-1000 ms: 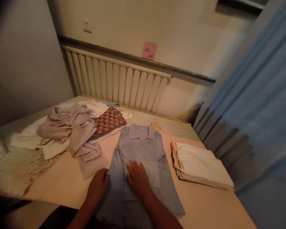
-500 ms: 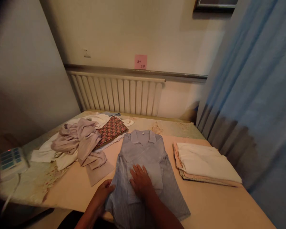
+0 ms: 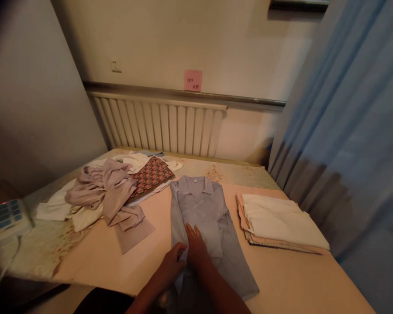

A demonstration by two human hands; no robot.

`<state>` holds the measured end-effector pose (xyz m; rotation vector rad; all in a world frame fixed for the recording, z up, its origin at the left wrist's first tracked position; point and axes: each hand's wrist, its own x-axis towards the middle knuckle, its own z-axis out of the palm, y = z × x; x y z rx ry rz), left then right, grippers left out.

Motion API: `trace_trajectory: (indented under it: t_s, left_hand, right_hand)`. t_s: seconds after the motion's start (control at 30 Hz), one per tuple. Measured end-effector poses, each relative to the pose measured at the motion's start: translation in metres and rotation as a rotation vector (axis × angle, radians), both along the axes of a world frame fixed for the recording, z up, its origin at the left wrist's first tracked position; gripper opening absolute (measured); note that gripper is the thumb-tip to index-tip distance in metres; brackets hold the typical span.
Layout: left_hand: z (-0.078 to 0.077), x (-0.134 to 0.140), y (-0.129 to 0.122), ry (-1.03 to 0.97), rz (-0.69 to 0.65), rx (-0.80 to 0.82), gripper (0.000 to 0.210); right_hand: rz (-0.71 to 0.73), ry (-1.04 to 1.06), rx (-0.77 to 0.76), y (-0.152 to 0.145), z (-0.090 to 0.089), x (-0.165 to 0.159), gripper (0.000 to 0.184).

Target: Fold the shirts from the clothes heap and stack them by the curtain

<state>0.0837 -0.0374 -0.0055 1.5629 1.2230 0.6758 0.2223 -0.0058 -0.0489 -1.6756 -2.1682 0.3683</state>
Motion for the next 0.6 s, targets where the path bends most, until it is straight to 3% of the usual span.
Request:
trace_trajectory:
  t_s: [0.17, 0.37, 0.6]
  left_hand:
    - [0.0, -0.011, -0.005, 0.066, -0.098, -0.019, 0.022]
    - [0.003, -0.02, -0.004, 0.118, -0.335, -0.051, 0.017]
    - [-0.008, -0.022, -0.003, 0.109, -0.369, -0.076, 0.015]
  right_hand:
    - [0.065, -0.03, 0.109, 0.007, -0.006, -0.001, 0.074]
    - [0.106, -0.084, 0.184, 0.016, -0.008, -0.003, 0.065]
    - [0.093, -0.072, 0.22, 0.013, -0.017, 0.002, 0.061]
